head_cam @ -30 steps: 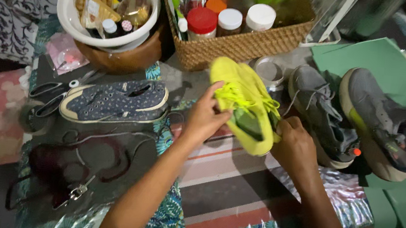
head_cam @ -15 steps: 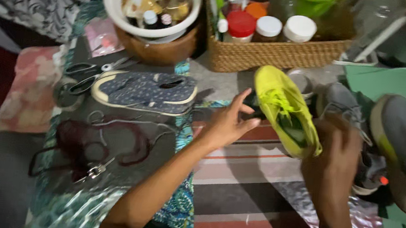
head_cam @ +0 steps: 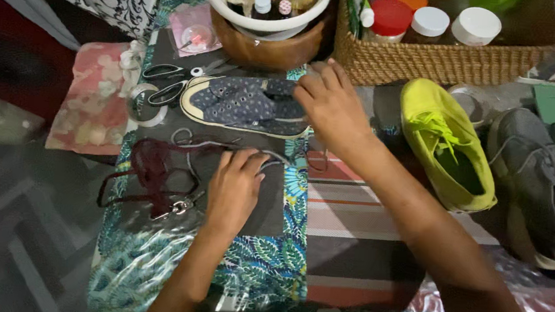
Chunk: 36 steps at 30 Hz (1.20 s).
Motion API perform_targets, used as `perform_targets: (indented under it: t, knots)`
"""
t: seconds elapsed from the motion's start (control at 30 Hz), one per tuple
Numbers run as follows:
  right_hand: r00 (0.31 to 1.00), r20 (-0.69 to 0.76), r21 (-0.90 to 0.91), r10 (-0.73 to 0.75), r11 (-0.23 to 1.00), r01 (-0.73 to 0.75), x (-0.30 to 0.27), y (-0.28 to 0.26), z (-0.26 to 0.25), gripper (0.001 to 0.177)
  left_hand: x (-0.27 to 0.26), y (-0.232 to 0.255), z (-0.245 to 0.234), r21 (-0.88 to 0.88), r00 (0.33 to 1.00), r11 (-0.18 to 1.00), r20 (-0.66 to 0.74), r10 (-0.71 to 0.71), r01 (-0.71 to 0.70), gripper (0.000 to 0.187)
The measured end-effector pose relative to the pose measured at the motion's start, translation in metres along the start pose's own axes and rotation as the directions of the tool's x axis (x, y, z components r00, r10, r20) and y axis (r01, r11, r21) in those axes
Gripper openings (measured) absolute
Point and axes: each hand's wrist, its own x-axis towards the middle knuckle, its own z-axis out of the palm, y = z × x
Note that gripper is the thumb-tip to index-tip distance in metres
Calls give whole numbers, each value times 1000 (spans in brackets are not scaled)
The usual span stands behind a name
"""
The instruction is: The person ties the laces on a yellow shoe, then switches to a blue patterned shoe and threads a maroon lace through the eyelets, pulling and adjusting the lace to secure it.
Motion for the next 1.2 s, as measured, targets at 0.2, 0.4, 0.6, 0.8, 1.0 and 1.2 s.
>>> perform_targets:
  t: [0.2,0.4,0.6,0.8,1.0,1.2]
  knots:
    - [990,139,242,18,969,-51,-13,-9,-8,49,4,-9,22,52,999,997,-1,53,-53,45]
    - [981,151,231,125,960,-158,-23,-18,-39,27,0,-17,16,153,998,988,-50,43,-35,41]
    - [938,115,349,326,871,-345,-121,-38,-100,32,-13,-77,-37,373,991,923,-119,-53,94,23]
    - [940,-35,349,341,885,-308,-192,-79,-93,38,-11,-100,-33,300,999,953,-35,-15,25,10]
    - [963,35,386,267,885,-259,-221,-117,-75,30,-4,-79,-46,175,1000,984,19,16,-19,6]
    - [976,154,367,156,908,-203,-221,-139,-74,29,4,-18,-67,-420,984,907,-153,-96,23,9]
